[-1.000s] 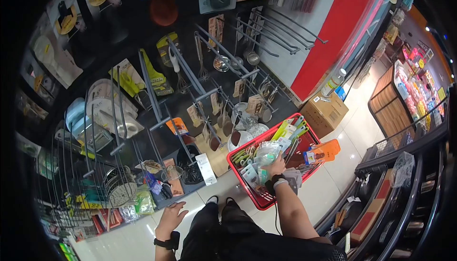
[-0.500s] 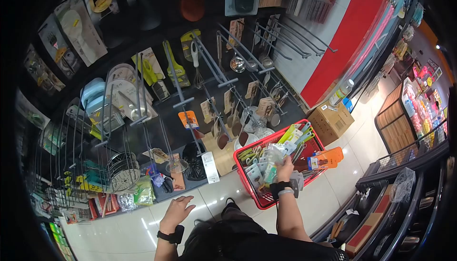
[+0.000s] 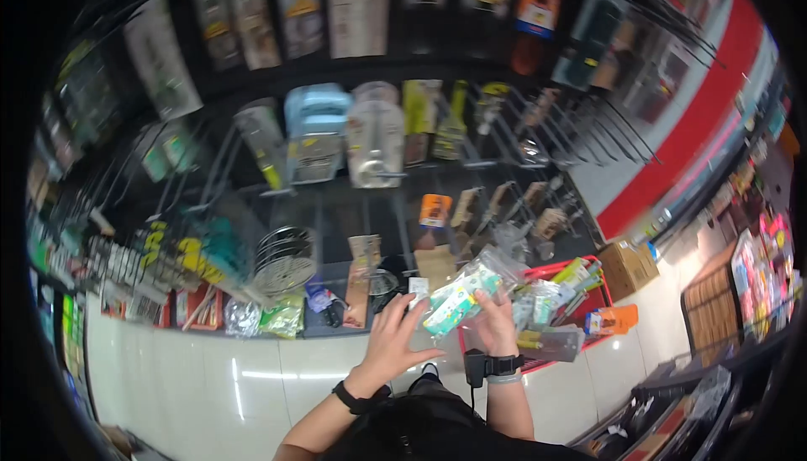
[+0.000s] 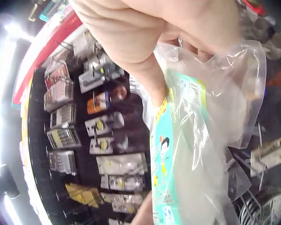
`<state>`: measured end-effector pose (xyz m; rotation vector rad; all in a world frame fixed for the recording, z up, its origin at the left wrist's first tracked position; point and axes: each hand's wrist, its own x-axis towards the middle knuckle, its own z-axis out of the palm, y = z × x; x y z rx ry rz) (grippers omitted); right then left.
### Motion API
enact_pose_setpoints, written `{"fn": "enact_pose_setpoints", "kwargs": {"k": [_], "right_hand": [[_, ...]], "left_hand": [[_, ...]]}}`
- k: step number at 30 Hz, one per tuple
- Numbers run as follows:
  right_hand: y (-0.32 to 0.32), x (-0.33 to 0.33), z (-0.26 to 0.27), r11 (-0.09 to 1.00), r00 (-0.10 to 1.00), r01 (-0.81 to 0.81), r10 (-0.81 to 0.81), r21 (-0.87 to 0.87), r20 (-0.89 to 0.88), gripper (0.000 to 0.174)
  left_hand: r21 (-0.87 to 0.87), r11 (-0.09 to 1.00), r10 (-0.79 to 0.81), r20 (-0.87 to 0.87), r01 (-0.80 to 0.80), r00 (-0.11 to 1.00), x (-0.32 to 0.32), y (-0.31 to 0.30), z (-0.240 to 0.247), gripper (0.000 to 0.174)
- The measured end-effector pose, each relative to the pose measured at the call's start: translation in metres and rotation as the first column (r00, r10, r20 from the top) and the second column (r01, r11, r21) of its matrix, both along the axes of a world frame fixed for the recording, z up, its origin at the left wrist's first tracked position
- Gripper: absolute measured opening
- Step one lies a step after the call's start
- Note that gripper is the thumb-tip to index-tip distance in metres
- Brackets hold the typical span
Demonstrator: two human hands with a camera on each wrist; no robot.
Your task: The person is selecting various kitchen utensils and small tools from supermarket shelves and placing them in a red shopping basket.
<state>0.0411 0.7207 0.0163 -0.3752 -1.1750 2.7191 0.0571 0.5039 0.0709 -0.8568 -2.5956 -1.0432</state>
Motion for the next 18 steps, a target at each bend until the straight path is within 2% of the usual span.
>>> {"fn": "enact_pose_setpoints", "kwargs": {"k": [4, 6, 8, 11, 13, 14, 16, 17, 18], "right_hand": [[-0.087, -0.004, 0.004, 0.976, 0.974, -0.218, 0.219, -0.015, 0.060, 0.043], [-0.126, -0.004, 0.011, 0.955, 0.953, -0.296, 0.293, 0.023, 0.071, 0.041], [-0.167, -0.002, 0.012, 0.927, 0.927, -0.373, 0.371, 0.033, 0.049, 0.038], [-0.227, 0.007, 0.017, 0.885, 0.886, -0.462, 0.464, -0.059, 0.012, 0.043], [-0.252, -0.002, 0.014, 0.822, 0.824, -0.566, 0.565, -0.058, -0.041, 0.045], [-0.271, 0.006, 0.009, 0.769, 0.773, -0.634, 0.630, -0.080, -0.073, 0.046], [-0.302, 0.005, 0.016, 0.707, 0.719, -0.695, 0.689, -0.131, -0.090, 0.049], [-0.309, 0.026, 0.013, 0.723, 0.737, -0.674, 0.673, -0.150, -0.065, 0.050], [-0.322, 0.010, 0.021, 0.706, 0.715, -0.699, 0.694, -0.111, -0.083, 0.051]], "left_hand": [[-0.033, 0.982, 0.186, -0.015, -0.187, 0.982, 0.020, -0.063, -0.002, 0.082], [0.268, 0.942, 0.149, 0.202, -0.201, 0.968, 0.025, -0.099, -0.017, 0.080], [0.296, 0.918, 0.230, 0.144, -0.264, 0.962, 0.036, -0.129, -0.016, 0.077], [0.387, 0.838, 0.330, 0.204, -0.385, 0.922, 0.056, -0.172, -0.022, 0.073], [0.638, 0.632, 0.227, 0.391, -0.440, 0.892, 0.057, -0.196, -0.029, 0.065], [0.627, 0.623, 0.256, 0.401, -0.467, 0.880, 0.070, -0.216, -0.029, 0.065], [0.719, 0.489, 0.175, 0.475, -0.495, 0.862, 0.076, -0.245, -0.024, 0.063], [0.698, 0.497, 0.180, 0.498, -0.515, 0.848, 0.092, -0.252, -0.027, 0.063], [0.688, 0.530, 0.280, 0.410, -0.496, 0.868, 0.082, -0.260, -0.029, 0.062]]}}
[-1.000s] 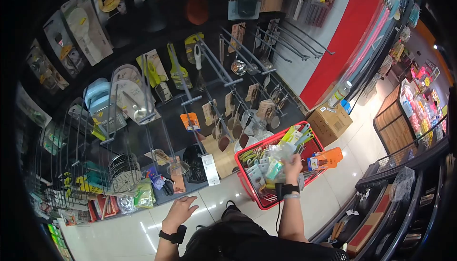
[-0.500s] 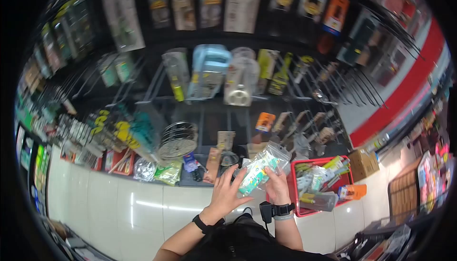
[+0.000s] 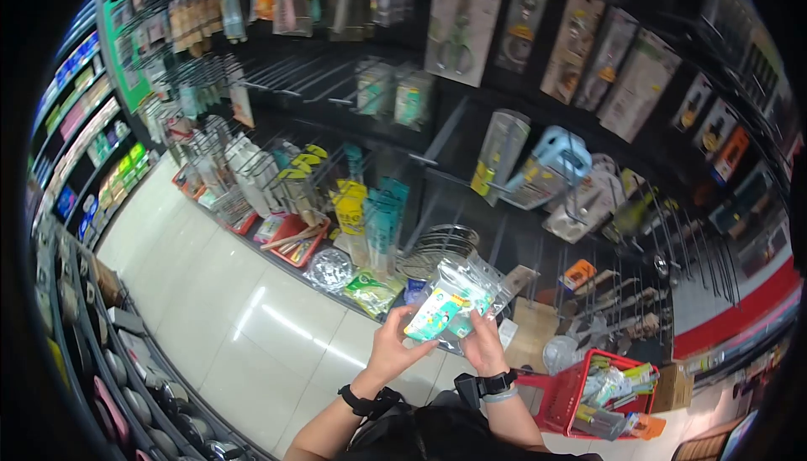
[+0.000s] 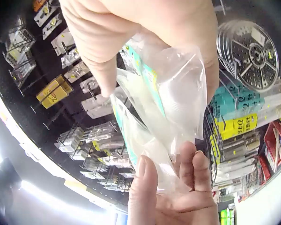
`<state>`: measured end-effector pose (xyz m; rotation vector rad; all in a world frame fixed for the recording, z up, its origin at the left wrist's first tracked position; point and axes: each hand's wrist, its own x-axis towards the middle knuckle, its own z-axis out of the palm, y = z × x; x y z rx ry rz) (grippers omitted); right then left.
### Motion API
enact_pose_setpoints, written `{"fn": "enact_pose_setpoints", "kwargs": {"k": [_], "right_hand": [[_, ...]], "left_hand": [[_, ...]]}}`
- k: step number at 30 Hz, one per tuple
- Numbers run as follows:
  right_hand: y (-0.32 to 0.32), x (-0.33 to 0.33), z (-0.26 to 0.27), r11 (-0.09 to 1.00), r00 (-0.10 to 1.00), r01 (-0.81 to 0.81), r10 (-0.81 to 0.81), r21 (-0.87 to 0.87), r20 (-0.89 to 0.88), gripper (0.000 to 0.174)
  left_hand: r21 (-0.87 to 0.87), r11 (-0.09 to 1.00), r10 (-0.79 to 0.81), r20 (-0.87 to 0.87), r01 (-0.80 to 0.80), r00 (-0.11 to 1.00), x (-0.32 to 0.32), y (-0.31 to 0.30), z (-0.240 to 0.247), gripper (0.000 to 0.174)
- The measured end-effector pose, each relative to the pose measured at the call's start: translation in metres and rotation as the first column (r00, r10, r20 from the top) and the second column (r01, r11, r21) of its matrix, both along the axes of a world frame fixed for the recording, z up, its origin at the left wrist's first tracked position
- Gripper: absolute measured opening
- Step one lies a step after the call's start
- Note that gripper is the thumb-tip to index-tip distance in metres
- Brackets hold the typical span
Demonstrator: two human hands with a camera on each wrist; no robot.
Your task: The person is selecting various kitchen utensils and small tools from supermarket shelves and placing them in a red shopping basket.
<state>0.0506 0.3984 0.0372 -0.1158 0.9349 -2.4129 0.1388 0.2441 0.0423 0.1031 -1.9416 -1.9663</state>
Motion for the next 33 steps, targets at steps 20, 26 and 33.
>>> {"fn": "enact_pose_setpoints", "kwargs": {"k": [20, 26, 33], "right_hand": [[-0.097, -0.107, -0.019, 0.982, 0.982, -0.184, 0.182, 0.032, 0.052, 0.039], [-0.104, -0.122, -0.006, 0.970, 0.970, -0.241, 0.241, 0.014, 0.017, 0.043], [-0.107, -0.134, -0.014, 0.969, 0.969, -0.248, 0.247, 0.025, 0.029, 0.045]], "left_hand": [[0.296, 0.870, 0.467, -0.235, -0.395, 0.852, -0.062, -0.140, 0.066, 0.084], [0.343, 0.852, 0.492, -0.260, -0.396, 0.831, -0.109, -0.191, 0.111, 0.085], [0.299, 0.867, 0.477, -0.265, -0.399, 0.838, -0.123, -0.210, 0.108, 0.080]]}}
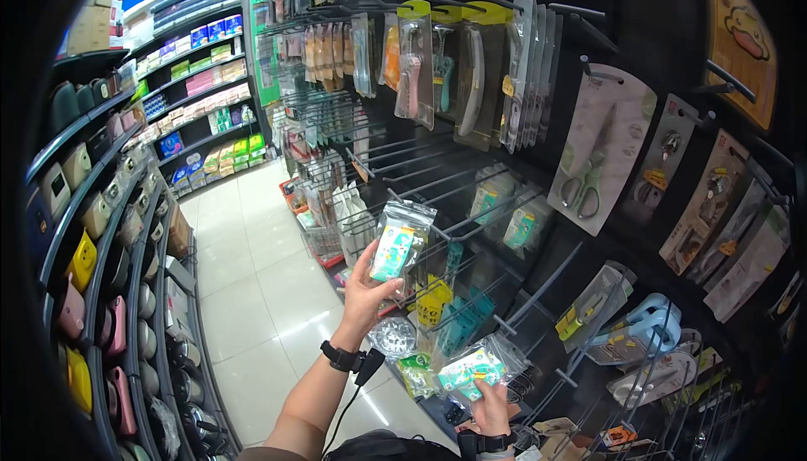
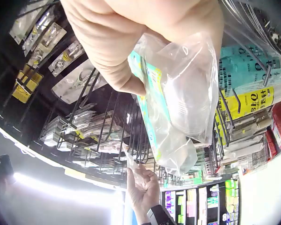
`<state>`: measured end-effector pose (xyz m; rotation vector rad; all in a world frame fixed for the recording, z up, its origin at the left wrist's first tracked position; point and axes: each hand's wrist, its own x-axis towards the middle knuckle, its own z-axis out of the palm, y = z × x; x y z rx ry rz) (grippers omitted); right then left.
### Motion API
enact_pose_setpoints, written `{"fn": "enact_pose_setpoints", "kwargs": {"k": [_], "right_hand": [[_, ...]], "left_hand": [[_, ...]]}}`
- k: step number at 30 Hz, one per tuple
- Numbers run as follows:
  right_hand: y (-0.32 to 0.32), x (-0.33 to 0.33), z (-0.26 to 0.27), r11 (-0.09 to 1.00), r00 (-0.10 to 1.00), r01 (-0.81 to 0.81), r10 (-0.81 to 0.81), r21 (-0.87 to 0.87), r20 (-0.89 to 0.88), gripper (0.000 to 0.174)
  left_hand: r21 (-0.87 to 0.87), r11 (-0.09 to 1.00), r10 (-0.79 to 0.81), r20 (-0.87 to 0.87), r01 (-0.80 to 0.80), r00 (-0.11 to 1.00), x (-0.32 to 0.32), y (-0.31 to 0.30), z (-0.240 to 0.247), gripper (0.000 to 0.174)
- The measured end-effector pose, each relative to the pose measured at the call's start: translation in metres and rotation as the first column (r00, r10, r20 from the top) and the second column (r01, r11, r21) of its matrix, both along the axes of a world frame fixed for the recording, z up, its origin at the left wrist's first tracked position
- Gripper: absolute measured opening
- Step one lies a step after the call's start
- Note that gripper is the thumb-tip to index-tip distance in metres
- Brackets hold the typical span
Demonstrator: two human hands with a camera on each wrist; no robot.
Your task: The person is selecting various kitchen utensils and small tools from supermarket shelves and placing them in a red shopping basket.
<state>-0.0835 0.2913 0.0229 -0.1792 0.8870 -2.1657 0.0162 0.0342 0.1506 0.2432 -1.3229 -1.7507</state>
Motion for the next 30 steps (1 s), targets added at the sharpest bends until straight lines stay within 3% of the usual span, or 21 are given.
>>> {"fn": "enact_pose_setpoints", "kwargs": {"k": [4, 9, 13, 14, 22, 25, 26, 27, 28, 29, 30], "right_hand": [[-0.004, -0.001, 0.000, 0.999, 1.000, 0.030, -0.029, 0.021, -0.007, 0.045], [-0.006, 0.000, 0.005, 0.995, 0.995, 0.102, -0.102, -0.005, -0.016, 0.046], [-0.002, 0.003, 0.008, 0.987, 0.987, 0.161, -0.160, 0.012, -0.027, 0.046], [0.002, 0.003, 0.000, 0.978, 0.978, 0.208, -0.207, 0.025, -0.026, 0.045], [0.020, 0.011, -0.002, 0.942, 0.941, 0.334, -0.331, 0.038, -0.071, 0.046], [0.022, 0.012, -0.002, 0.921, 0.923, 0.384, -0.380, 0.061, -0.064, 0.045], [0.022, 0.012, -0.006, 0.921, 0.921, 0.386, -0.382, 0.057, -0.070, 0.046], [0.022, 0.014, -0.008, 0.921, 0.921, 0.386, -0.382, 0.054, -0.075, 0.048], [0.020, 0.016, -0.007, 0.917, 0.918, 0.395, -0.391, 0.058, -0.073, 0.048], [0.015, 0.017, -0.005, 0.922, 0.924, 0.382, -0.379, 0.059, -0.055, 0.048], [0.010, 0.018, -0.003, 0.928, 0.930, 0.367, -0.366, 0.058, -0.037, 0.049]], "left_hand": [[-0.001, 1.000, 0.005, -0.030, -0.005, 1.000, -0.005, -0.006, -0.003, 0.079], [0.028, 0.990, -0.140, 0.015, 0.140, 0.990, -0.030, -0.023, -0.009, 0.080], [-0.050, 0.984, -0.167, 0.061, 0.170, 0.984, -0.077, -0.048, -0.019, 0.077], [-0.071, 0.979, -0.177, 0.158, 0.190, 0.971, -0.101, -0.054, -0.012, 0.076], [-0.050, 0.957, -0.287, 0.000, 0.286, 0.958, -0.182, -0.065, -0.006, 0.075], [-0.114, 0.947, -0.289, 0.105, 0.300, 0.952, -0.200, -0.074, -0.012, 0.083], [-0.249, 0.945, -0.187, 0.128, 0.214, 0.974, -0.205, -0.079, -0.022, 0.085], [-0.246, 0.942, -0.199, 0.130, 0.227, 0.971, -0.203, -0.076, -0.027, 0.085], [-0.437, 0.899, 0.115, 0.185, -0.023, 0.976, -0.197, -0.071, -0.033, 0.087], [-0.620, 0.748, 0.424, 0.170, -0.237, 0.890, -0.189, -0.067, -0.040, 0.089], [-0.619, 0.741, 0.447, 0.165, -0.261, 0.879, -0.181, -0.065, -0.050, 0.094]]}}
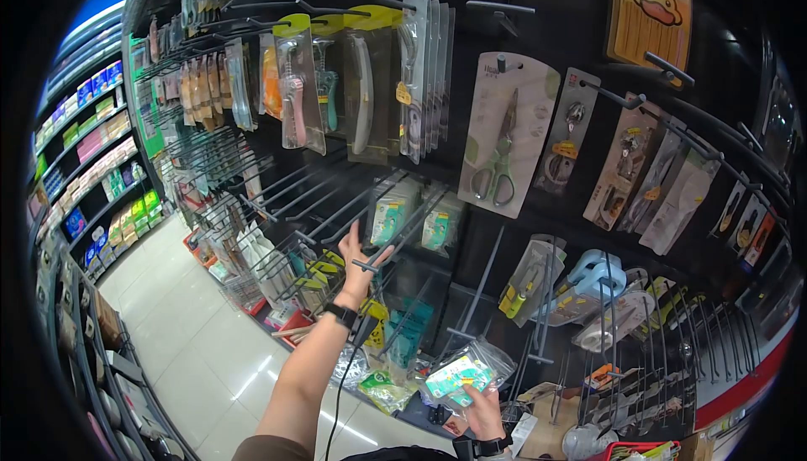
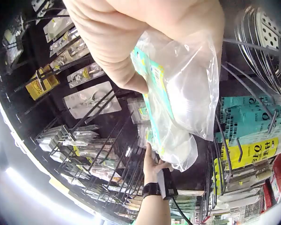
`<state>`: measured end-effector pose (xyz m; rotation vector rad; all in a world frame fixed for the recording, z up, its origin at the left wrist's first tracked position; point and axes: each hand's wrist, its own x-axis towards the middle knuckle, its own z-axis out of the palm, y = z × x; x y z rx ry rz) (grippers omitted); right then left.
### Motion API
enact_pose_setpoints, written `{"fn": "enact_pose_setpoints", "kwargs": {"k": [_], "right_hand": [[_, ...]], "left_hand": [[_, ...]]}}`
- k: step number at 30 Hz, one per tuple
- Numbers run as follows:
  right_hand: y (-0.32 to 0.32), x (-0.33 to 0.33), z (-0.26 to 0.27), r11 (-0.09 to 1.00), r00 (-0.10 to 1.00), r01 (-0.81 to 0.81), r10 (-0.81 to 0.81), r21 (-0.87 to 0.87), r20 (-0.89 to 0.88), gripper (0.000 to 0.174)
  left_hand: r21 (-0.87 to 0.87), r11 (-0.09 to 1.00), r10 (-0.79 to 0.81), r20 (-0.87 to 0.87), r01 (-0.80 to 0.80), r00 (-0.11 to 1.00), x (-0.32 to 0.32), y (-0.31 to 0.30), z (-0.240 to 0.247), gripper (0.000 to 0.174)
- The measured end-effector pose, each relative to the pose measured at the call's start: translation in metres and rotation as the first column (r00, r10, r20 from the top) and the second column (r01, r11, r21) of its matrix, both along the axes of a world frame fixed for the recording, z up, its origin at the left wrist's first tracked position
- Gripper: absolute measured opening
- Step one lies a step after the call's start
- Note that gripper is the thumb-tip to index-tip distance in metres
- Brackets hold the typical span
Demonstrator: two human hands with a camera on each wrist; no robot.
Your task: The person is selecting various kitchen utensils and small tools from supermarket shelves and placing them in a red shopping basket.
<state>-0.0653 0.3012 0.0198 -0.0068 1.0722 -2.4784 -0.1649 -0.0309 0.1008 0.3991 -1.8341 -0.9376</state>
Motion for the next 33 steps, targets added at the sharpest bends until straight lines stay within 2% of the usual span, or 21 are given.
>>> {"fn": "enact_pose_setpoints", "kwargs": {"k": [1, 2, 3, 4, 5, 6, 7, 9, 10, 12, 13, 15, 17, 19, 20, 21, 23, 24, 33], "right_hand": [[-0.006, 0.001, 0.001, 1.000, 1.000, 0.003, -0.003, 0.002, 0.006, 0.049], [-0.012, 0.002, 0.001, 1.000, 1.000, -0.010, 0.010, 0.017, -0.029, 0.049], [-0.019, 0.003, 0.002, 0.999, 0.998, -0.025, 0.027, 0.032, -0.063, 0.049], [-0.026, 0.002, 0.003, 0.999, 0.997, -0.048, 0.050, 0.025, -0.065, 0.049], [-0.035, 0.001, 0.006, 0.998, 0.997, -0.052, 0.053, 0.029, -0.056, 0.049], [-0.044, 0.001, 0.010, 0.996, 0.993, -0.078, 0.081, 0.040, -0.081, 0.049], [-0.053, 0.000, 0.013, 0.993, 0.988, -0.106, 0.111, 0.051, -0.105, 0.049], [-0.071, 0.001, 0.022, 0.988, 0.981, -0.111, 0.126, 0.106, -0.151, 0.047], [-0.079, 0.002, 0.029, 0.986, 0.975, -0.145, 0.157, 0.086, -0.155, 0.045], [-0.088, 0.003, 0.042, 0.978, 0.965, -0.199, 0.206, 0.054, -0.164, 0.039], [-0.091, 0.005, 0.047, 0.977, 0.963, -0.208, 0.215, 0.056, -0.163, 0.039], [-0.095, 0.008, 0.055, 0.974, 0.970, -0.219, 0.212, -0.052, -0.117, 0.036], [-0.095, 0.007, 0.054, 0.978, 0.967, -0.205, 0.199, -0.024, -0.156, 0.032], [-0.093, 0.007, 0.058, 0.964, 0.952, -0.264, 0.259, -0.012, -0.160, 0.030], [-0.091, 0.008, 0.058, 0.966, 0.954, -0.259, 0.253, -0.014, -0.163, 0.030], [-0.088, 0.009, 0.057, 0.968, 0.958, -0.250, 0.249, 0.009, -0.142, 0.029], [-0.082, 0.012, 0.055, 0.972, 0.964, -0.234, 0.237, 0.034, -0.123, 0.028], [-0.079, 0.013, 0.054, 0.975, 0.970, -0.219, 0.221, 0.029, -0.105, 0.027], [-0.058, 0.016, 0.046, 0.988, 0.985, -0.151, 0.154, 0.042, -0.081, 0.023]], "left_hand": [[0.005, 1.000, 0.003, -0.048, -0.003, 0.999, -0.001, -0.005, -0.029, 0.083], [0.147, 0.975, -0.165, -0.021, 0.166, 0.986, 0.034, 0.020, -0.020, 0.070], [0.155, 0.948, -0.290, 0.067, 0.277, 0.955, 0.046, 0.023, -0.039, 0.058], [0.196, 0.889, -0.431, 0.056, 0.413, 0.901, 0.073, 0.050, -0.029, 0.052], [0.005, 0.878, -0.473, 0.162, 0.479, 0.866, 0.095, 0.065, -0.033, 0.052], [-0.117, 0.817, -0.528, 0.243, 0.565, 0.814, 0.116, 0.077, -0.027, 0.062], [-0.221, 0.782, -0.486, 0.370, 0.583, 0.792, 0.133, 0.086, -0.030, 0.074], [-0.206, 0.747, -0.472, 0.505, 0.632, 0.723, 0.161, 0.103, -0.021, 0.085], [-0.196, 0.755, -0.468, 0.507, 0.626, 0.723, 0.168, 0.102, -0.021, 0.085], [-0.007, 0.801, -0.520, 0.489, 0.599, 0.700, 0.175, 0.097, -0.017, 0.093], [-0.005, 0.806, -0.515, 0.489, 0.592, 0.705, 0.178, 0.093, -0.011, 0.093], [-0.062, 0.798, -0.534, 0.386, 0.599, 0.752, 0.182, 0.086, 0.004, 0.094], [-0.132, 0.801, -0.524, 0.317, 0.584, 0.791, 0.183, 0.083, 0.016, 0.092], [-0.270, 0.872, -0.355, 0.230, 0.409, 0.906, 0.185, 0.082, 0.028, 0.089], [-0.279, 0.897, -0.292, 0.206, 0.342, 0.934, 0.186, 0.085, 0.037, 0.089], [-0.282, 0.894, -0.298, 0.205, 0.347, 0.932, 0.184, 0.084, 0.043, 0.089], [-0.393, 0.901, -0.134, 0.145, 0.181, 0.980, 0.178, 0.081, 0.053, 0.087], [-0.399, 0.900, -0.137, 0.125, 0.176, 0.983, 0.173, 0.078, 0.053, 0.087], [-0.450, 0.875, -0.042, 0.291, 0.176, 0.956, 0.161, 0.079, 0.071, 0.090]]}}
